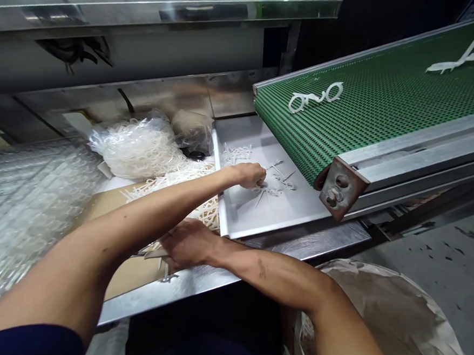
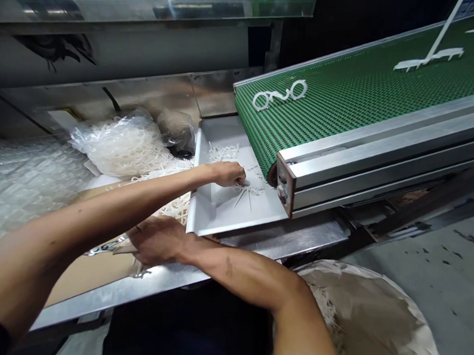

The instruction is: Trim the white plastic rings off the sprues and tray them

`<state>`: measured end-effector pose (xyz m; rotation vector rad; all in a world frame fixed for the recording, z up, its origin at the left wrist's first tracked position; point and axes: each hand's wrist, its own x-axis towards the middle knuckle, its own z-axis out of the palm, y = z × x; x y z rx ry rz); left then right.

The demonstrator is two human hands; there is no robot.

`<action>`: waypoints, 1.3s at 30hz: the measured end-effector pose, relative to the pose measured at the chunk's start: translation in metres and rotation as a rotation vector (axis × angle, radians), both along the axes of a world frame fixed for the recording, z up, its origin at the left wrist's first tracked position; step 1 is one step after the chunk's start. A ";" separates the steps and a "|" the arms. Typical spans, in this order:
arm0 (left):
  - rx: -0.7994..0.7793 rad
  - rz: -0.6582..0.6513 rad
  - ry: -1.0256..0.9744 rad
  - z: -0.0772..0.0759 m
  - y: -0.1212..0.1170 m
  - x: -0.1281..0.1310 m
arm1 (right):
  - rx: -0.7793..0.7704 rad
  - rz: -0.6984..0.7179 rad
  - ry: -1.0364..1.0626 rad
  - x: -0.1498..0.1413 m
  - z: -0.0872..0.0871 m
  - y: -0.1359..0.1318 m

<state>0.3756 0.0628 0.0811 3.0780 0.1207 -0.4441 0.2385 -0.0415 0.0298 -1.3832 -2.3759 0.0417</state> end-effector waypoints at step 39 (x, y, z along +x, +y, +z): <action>-0.767 0.939 -1.314 -0.034 -0.008 -0.404 | 0.050 -0.009 0.331 -0.009 -0.014 -0.008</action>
